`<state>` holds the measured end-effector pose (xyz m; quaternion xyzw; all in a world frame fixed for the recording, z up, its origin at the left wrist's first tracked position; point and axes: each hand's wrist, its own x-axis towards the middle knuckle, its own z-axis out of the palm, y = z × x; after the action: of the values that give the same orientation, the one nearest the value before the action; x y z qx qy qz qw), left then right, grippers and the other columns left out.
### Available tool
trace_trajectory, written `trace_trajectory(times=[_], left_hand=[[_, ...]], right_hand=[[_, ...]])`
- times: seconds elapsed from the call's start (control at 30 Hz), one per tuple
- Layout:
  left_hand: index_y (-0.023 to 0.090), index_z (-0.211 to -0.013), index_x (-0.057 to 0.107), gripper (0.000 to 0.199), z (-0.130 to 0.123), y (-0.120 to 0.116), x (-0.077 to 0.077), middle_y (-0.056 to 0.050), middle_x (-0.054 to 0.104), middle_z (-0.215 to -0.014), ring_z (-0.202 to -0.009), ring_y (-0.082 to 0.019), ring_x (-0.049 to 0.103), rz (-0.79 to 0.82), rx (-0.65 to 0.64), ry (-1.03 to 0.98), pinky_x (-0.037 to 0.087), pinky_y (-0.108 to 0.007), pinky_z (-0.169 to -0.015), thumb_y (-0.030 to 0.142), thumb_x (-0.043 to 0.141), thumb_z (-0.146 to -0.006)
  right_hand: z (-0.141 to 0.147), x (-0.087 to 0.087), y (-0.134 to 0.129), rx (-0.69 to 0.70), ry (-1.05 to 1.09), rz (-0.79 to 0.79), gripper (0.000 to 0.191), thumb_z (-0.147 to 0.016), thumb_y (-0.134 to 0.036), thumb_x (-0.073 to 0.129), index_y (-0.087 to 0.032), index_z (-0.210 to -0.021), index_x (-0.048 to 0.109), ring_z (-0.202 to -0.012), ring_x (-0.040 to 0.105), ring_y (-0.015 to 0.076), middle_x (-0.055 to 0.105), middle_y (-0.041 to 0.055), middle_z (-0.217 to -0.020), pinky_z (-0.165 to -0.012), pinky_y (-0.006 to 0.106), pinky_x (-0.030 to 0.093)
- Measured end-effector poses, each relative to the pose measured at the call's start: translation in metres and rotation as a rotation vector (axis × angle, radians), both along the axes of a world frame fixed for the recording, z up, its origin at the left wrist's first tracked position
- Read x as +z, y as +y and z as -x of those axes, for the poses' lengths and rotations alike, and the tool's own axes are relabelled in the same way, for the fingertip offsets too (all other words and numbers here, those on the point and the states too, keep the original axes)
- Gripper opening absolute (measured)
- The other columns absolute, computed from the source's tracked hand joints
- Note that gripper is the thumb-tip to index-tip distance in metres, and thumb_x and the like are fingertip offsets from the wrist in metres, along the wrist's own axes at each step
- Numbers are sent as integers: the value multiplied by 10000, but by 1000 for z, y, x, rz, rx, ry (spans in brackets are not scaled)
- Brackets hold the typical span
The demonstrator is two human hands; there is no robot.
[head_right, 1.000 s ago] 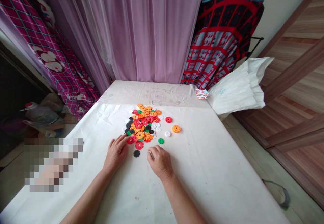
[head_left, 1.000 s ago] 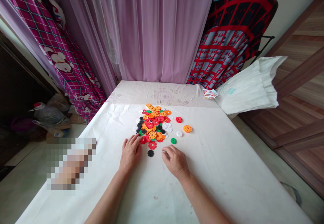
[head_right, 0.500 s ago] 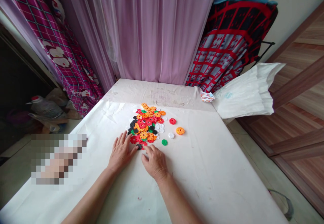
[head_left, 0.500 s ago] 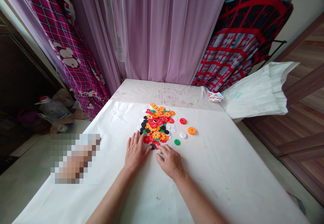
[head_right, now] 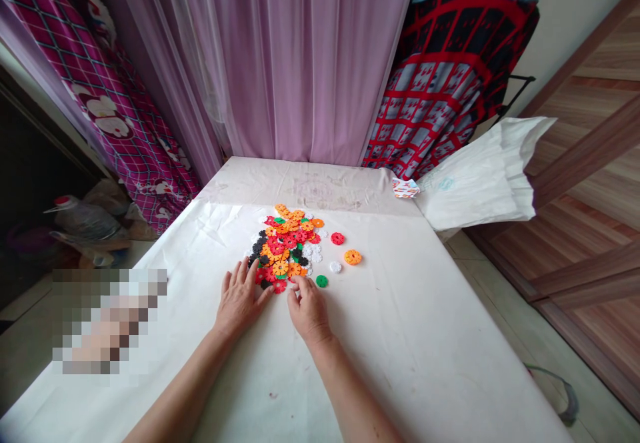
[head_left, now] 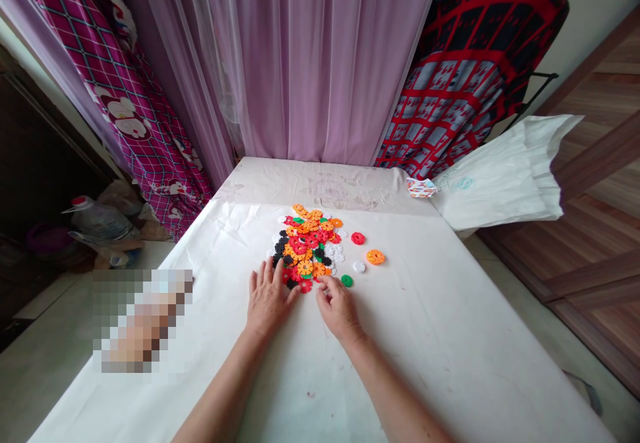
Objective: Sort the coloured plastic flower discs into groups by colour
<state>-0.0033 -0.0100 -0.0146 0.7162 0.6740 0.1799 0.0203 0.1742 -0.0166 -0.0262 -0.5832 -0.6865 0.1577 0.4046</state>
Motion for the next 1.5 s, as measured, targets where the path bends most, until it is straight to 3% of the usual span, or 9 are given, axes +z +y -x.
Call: trace_trajectory(times=[0.17, 0.33, 0.47, 0.6, 0.67, 0.8, 1.17, 1.37, 1.5], left_hand=[[145, -1446, 402, 602, 1, 3, -2, -197, 403, -1508, -1395, -306, 372, -33, 36, -18, 261, -526, -1136, 461, 407, -933], [147, -1474, 364, 841, 0, 4, 0, -206, 316, -1552, -1426, -357, 298, -1, -23, 1, 217, -581, -1137, 666, 492, -825], [169, -1478, 361, 793, -3, 9, 0, -199, 335, -1545, -1422, -354, 307, 7, 5, -20, 209, -590, -1134, 617, 509, -841], [179, -1441, 416, 610, 1, 13, -2, -169, 400, -1517, -1402, -313, 355, -25, 29, -97, 224, -559, -1146, 489, 438, -916], [195, -1419, 440, 542, 6, 14, -3, -148, 444, -1491, -1378, -282, 397, -42, 37, -158, 253, -537, -1144, 444, 392, -941], [227, -1363, 500, 455, 11, 14, -6, -121, 493, -1456, -1356, -258, 428, -50, 11, -212, 289, -528, -1131, 362, 398, -940], [226, -1269, 600, 405, 10, 14, -2, -107, 532, -1421, -1335, -273, 450, -26, 6, -178, 313, -531, -1114, 238, 366, -938], [241, -1260, 611, 386, 10, 13, -2, -93, 544, -1411, -1325, -280, 459, -47, 3, -165, 320, -531, -1111, 237, 403, -934], [262, -1256, 609, 373, 11, 13, -7, -88, 553, -1402, -1320, -276, 464, -71, -10, -159, 319, -539, -1110, 253, 429, -930]], right_hand=[[-4, 5, -16, 101, -26, -23, 255, -852, -162, 438, -175, -947, 674, -744, 639, 150, 681, 67, -833, -699, 239, 515], [-6, 6, -21, 113, -27, -15, 242, -856, -154, 438, -188, -918, 670, -733, 630, 151, 674, 60, -819, -702, 247, 512], [-4, 5, -8, 41, -39, -15, 254, -846, -175, 468, -189, -1012, 660, -743, 627, 146, 674, 72, -935, -704, 256, 519], [4, 16, 15, -49, -140, -93, 249, -812, -174, 534, -198, -1034, 643, -960, 620, 188, 651, 92, -1090, -866, 314, 498], [11, 24, 26, -46, -185, -98, 213, -810, -186, 564, -205, -1009, 638, -1028, 594, 207, 658, 86, -1078, -914, 329, 472], [24, 35, 37, -14, -289, -34, 176, -795, -257, 647, -214, -966, 641, -970, 576, 234, 685, 70, -980, -871, 345, 461], [36, 36, 42, 47, -431, 38, 116, -813, -231, 647, -233, -928, 659, -935, 568, 240, 690, 62, -957, -802, 343, 460], [35, 32, 45, 56, -397, -8, 150, -877, -225, 551, -241, -918, 694, -891, 588, 213, 693, 63, -926, -790, 312, 463], [18, 27, 47, -14, -176, -63, 272, -906, -253, 449, -215, -973, 710, -882, 624, 191, 697, 78, -951, -817, 291, 474]])
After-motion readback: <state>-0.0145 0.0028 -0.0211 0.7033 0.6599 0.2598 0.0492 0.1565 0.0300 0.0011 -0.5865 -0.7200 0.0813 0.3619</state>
